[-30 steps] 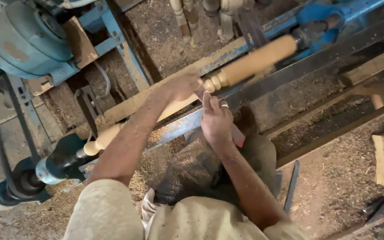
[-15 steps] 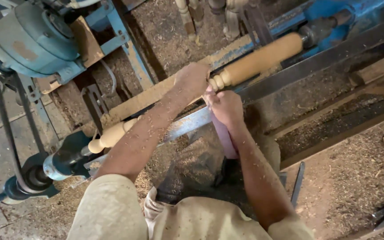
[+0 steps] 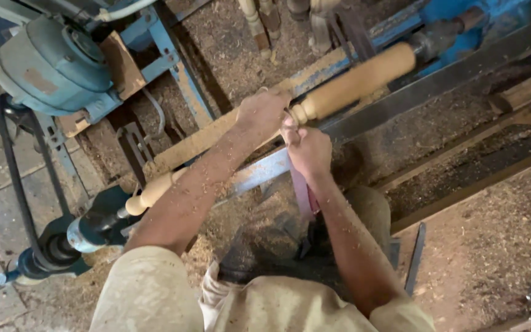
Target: The person uses a sanding block to smooth a rotating wooden spindle on a lathe. They repeatedly apply the sanding block along the spindle's contours while it spins, then briefly switch to a metal file to refine the surface before resuming sanding.
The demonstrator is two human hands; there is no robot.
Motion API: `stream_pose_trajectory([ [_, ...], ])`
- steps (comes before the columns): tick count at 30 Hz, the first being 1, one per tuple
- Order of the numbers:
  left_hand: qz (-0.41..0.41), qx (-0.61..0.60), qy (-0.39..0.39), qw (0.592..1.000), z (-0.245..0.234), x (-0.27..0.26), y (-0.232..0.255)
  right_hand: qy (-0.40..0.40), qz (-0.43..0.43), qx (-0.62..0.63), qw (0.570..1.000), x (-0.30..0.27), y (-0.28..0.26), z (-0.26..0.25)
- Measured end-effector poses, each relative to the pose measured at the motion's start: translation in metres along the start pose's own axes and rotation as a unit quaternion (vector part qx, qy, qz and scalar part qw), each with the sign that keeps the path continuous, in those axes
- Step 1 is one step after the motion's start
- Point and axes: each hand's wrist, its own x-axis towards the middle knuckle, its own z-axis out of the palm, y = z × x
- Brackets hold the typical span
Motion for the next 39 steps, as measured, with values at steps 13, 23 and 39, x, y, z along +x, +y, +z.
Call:
stream_pose_trajectory([
  [13,0.148,-0.038,0.1,0.983,0.007,0.017,0.0,0.093,-0.031,0.049,0.994,-0.002,0.015,-0.02],
  [23,0.137,-0.03,0.056,0.988,0.042,0.037,-0.029,0.086,-0.087,0.009,0.992,0.0,0.016,-0.027],
  [39,0.012,-0.049,-0.021,0.999,0.022,0.058,0.003,0.076,0.014,0.055,0.995,0.011,0.019,-0.028],
])
